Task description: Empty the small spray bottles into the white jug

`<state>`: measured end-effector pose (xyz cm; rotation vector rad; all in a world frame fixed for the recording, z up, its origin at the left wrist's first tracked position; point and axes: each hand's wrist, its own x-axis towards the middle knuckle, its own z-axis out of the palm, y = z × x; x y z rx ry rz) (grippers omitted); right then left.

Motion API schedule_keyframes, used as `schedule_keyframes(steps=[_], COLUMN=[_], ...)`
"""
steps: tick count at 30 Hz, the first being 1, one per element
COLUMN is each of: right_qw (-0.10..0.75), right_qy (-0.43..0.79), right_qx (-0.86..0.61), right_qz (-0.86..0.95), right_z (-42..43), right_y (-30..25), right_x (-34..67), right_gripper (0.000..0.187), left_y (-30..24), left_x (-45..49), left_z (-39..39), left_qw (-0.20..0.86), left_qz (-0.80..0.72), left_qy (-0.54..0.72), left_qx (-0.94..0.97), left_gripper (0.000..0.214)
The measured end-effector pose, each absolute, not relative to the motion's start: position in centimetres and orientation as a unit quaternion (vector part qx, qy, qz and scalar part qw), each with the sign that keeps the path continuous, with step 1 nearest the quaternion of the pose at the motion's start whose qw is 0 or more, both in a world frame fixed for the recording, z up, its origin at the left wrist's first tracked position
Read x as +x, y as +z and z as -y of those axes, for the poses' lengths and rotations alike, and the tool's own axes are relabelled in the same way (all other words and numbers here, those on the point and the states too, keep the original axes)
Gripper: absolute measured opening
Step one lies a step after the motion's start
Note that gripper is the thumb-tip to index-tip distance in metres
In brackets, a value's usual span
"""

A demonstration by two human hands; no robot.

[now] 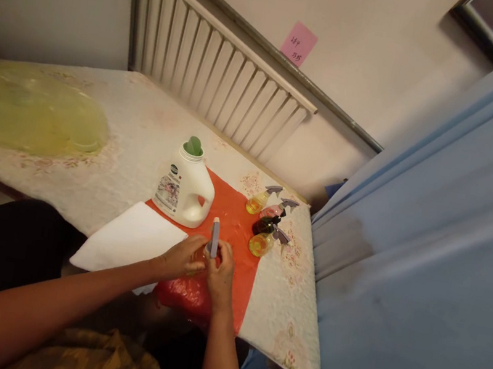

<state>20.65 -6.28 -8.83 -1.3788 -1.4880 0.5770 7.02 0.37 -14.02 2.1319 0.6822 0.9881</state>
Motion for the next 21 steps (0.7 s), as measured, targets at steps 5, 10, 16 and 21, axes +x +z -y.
schedule_keyframes(steps=[5,10,16,21], right_qw=[0.502,0.494,0.525,0.534], right_qy=[0.25,0.226,0.241,0.253], right_qx=[-0.571,-0.571,-0.56,-0.57], right_qz=[0.6,0.615,0.594,0.57], right_z=[6.4,6.4,6.6,6.6], right_y=[-8.5,-9.0,-9.9,-10.4], right_x=[20.9,21.2,21.4,21.2], right_gripper=[0.017,0.015,0.02,0.022], left_y=[-13.8,-13.8,-14.0,-13.4], left_x=[7.7,8.3,8.0,6.7], left_z=[-0.6,-0.2,0.2,-0.3], left_qw=[0.298,0.329,0.425,0.443], left_qz=[-0.312,-0.343,-0.295,-0.202], left_qy=[0.363,0.365,0.34,0.332], left_qx=[0.826,0.8,0.785,0.808], left_gripper=[0.035,0.041,0.058,0.05])
